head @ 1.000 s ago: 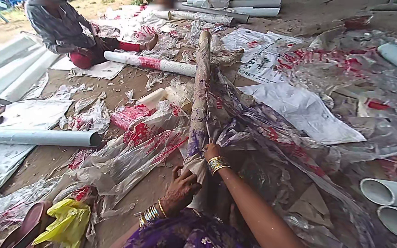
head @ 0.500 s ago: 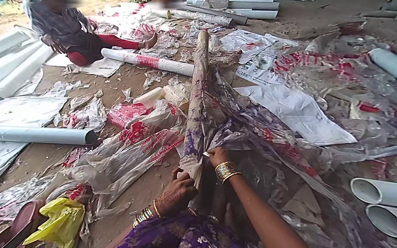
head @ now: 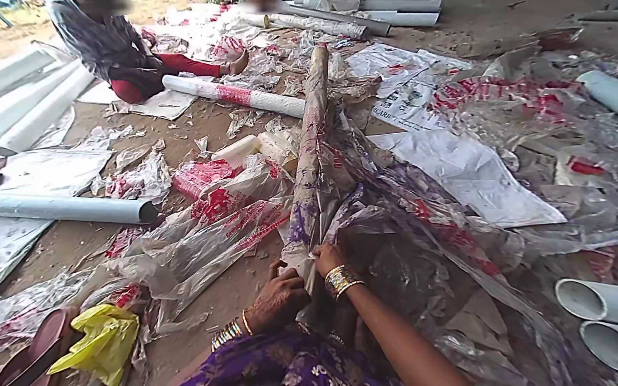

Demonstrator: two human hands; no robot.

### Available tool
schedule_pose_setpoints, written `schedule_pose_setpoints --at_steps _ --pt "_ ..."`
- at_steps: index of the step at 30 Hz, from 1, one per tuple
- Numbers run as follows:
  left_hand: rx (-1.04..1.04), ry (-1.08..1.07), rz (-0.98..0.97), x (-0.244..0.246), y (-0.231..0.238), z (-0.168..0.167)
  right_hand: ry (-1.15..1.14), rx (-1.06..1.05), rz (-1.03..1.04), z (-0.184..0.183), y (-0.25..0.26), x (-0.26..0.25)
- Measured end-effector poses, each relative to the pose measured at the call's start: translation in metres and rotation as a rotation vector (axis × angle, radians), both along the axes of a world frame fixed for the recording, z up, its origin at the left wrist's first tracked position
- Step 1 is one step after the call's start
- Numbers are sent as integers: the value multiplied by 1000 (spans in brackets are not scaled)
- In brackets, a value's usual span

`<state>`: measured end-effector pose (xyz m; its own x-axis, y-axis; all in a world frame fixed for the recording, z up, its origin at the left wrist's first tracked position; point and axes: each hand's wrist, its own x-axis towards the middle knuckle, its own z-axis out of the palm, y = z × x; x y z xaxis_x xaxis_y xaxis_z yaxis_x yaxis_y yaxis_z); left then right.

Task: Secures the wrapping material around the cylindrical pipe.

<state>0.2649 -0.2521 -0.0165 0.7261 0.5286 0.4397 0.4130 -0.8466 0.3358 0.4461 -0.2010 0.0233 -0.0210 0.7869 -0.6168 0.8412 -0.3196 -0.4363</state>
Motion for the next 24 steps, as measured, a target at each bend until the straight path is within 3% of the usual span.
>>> schedule_pose_setpoints --at_steps 5,8,11,14,18,20,24 --pt "-25 -12 -17 -3 -2 -2 32 2 16 16 14 26" --pt "-25 -10 -38 -1 -2 -1 11 68 -79 17 28 21" --pt "-8 -3 -41 -1 -1 -1 -48 8 -2 10 24 7" --pt "-188 54 -66 -7 2 8 -45 -78 77 10 1 3" --pt "-726 213 -103 -23 41 40 44 -186 166 8 -19 13" --pt "-718 161 -9 -25 63 36 80 -173 138 6 -19 18" --pt "-631 403 96 -5 66 27 127 -158 112 8 -17 19"
